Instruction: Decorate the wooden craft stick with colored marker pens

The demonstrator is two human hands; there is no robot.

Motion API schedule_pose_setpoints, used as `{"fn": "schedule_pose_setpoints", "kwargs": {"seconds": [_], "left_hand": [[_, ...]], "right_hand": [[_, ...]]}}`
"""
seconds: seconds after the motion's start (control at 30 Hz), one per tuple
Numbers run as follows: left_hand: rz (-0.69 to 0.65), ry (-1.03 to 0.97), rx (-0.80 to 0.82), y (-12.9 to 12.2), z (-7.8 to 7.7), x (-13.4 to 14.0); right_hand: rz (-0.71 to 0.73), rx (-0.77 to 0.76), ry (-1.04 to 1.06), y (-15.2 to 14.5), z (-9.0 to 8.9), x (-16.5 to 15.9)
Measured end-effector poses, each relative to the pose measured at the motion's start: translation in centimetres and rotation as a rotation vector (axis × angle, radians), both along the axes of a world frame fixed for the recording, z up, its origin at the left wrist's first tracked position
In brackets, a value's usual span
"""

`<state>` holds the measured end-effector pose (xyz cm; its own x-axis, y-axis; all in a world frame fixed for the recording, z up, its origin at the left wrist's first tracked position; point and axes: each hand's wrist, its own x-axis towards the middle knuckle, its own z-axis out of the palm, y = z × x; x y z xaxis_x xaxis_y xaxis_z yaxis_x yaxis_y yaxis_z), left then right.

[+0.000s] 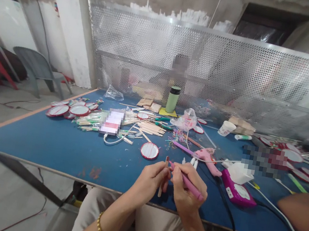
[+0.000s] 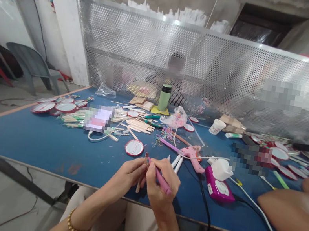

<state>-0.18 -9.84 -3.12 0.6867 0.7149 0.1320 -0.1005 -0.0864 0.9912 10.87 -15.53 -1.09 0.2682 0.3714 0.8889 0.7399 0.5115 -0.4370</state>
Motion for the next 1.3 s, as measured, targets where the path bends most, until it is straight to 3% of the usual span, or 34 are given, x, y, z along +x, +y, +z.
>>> {"fn": "schedule_pose_setpoints", "kwargs": {"seconds": [0.67,1.07,1.3], "left_hand": [[0.012,0.007,-0.016,-0.34,0.92,-0.12],[0.006,-0.021,-0.045,-0.21,0.32,0.02],[0.012,0.007,-0.026,-0.33,1.03,-0.14]], "right_hand": [[0.016,-0.002,-0.03,-0.06,0.19,-0.16],[0.041,-0.001,-0.043,-0.03,0.18,-0.19],[-0.007,-0.012,-0.042,-0.18,0.21,-0.2]]}}
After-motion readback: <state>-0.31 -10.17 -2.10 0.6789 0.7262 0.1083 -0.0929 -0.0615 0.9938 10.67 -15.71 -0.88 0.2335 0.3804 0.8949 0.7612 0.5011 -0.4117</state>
